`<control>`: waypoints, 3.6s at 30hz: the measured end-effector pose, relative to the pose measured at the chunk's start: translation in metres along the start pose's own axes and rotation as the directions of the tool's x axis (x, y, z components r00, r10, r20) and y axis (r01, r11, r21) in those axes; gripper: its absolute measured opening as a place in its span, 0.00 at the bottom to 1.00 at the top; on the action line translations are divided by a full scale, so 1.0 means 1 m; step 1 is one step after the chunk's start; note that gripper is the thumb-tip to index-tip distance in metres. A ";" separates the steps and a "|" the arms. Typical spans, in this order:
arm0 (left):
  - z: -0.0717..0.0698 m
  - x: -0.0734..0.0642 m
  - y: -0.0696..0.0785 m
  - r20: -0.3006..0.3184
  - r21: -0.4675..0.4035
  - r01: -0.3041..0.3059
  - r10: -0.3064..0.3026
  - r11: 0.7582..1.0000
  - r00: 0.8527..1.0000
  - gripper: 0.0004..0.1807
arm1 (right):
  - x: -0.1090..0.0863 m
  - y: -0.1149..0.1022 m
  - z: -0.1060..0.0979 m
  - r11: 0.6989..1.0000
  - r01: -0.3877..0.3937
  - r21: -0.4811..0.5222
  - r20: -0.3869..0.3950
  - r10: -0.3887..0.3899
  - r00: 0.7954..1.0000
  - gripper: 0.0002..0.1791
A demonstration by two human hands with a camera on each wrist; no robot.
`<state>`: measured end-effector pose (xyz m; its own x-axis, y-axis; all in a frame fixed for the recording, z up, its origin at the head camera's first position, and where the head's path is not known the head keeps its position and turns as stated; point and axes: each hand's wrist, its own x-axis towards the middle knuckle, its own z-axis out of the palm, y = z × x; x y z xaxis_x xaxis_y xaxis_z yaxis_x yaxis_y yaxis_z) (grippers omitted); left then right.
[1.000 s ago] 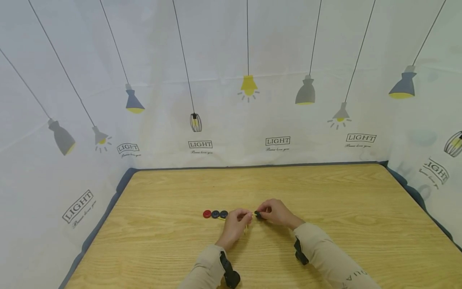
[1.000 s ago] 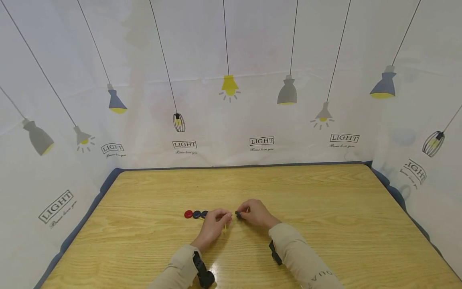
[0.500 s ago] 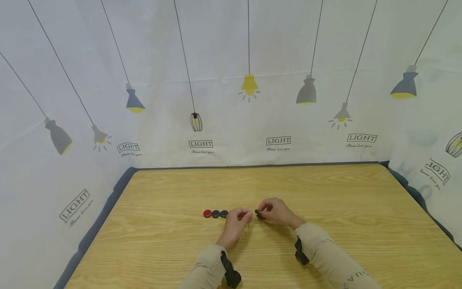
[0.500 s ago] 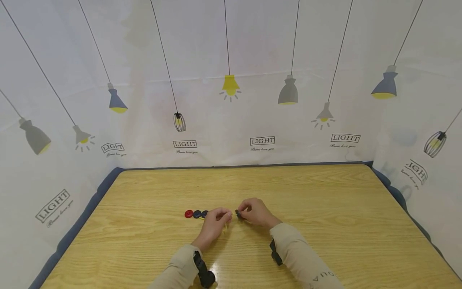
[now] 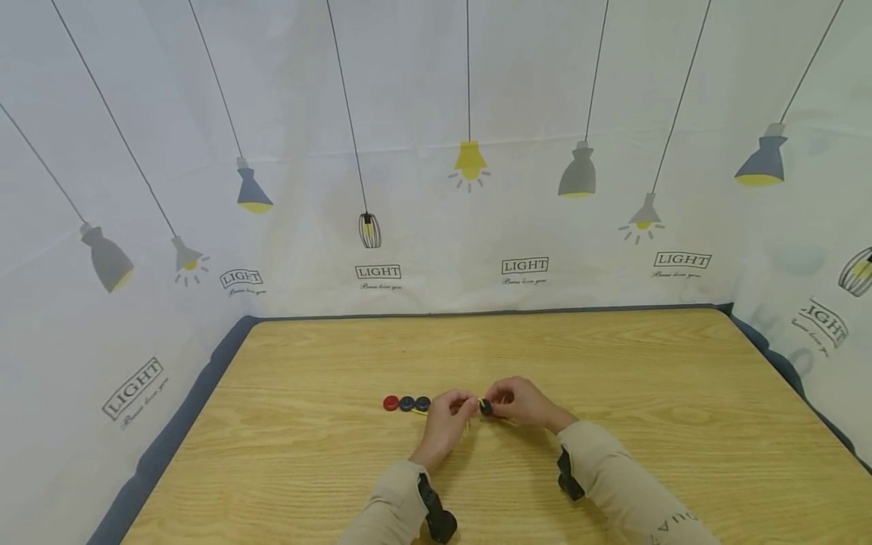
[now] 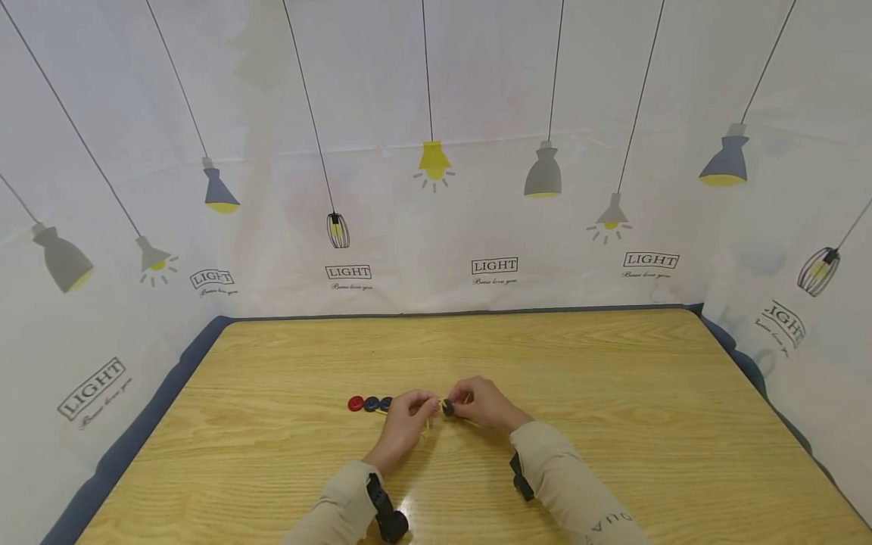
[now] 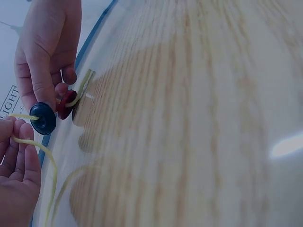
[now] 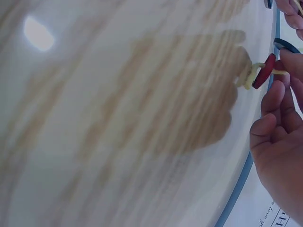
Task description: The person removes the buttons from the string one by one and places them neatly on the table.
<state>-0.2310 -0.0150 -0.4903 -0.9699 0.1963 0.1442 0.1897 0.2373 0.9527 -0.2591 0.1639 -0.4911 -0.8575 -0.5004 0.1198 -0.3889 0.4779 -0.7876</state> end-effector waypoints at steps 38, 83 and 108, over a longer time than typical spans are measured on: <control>0.003 0.003 -0.014 0.023 -0.015 0.019 -0.019 1.000 1.000 0.14 | -0.001 -0.017 -0.005 0.992 -0.030 0.123 -0.025 0.033 0.999 0.07; -0.001 0.003 -0.011 0.045 -0.094 0.035 -0.031 0.995 0.999 0.17 | -0.012 -0.046 -0.011 0.993 -0.025 0.116 -0.030 0.028 0.999 0.05; -0.031 -0.005 0.003 -0.007 -0.075 0.028 -0.029 0.997 1.000 0.17 | -0.009 0.001 -0.009 0.995 -0.058 0.087 -0.046 0.062 0.997 0.06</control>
<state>-0.2306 -0.0448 -0.4800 -0.9761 0.1824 0.1183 0.1500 0.1707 0.9738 -0.2550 0.1754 -0.4873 -0.8946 -0.4359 0.0984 -0.3077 0.4413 -0.8429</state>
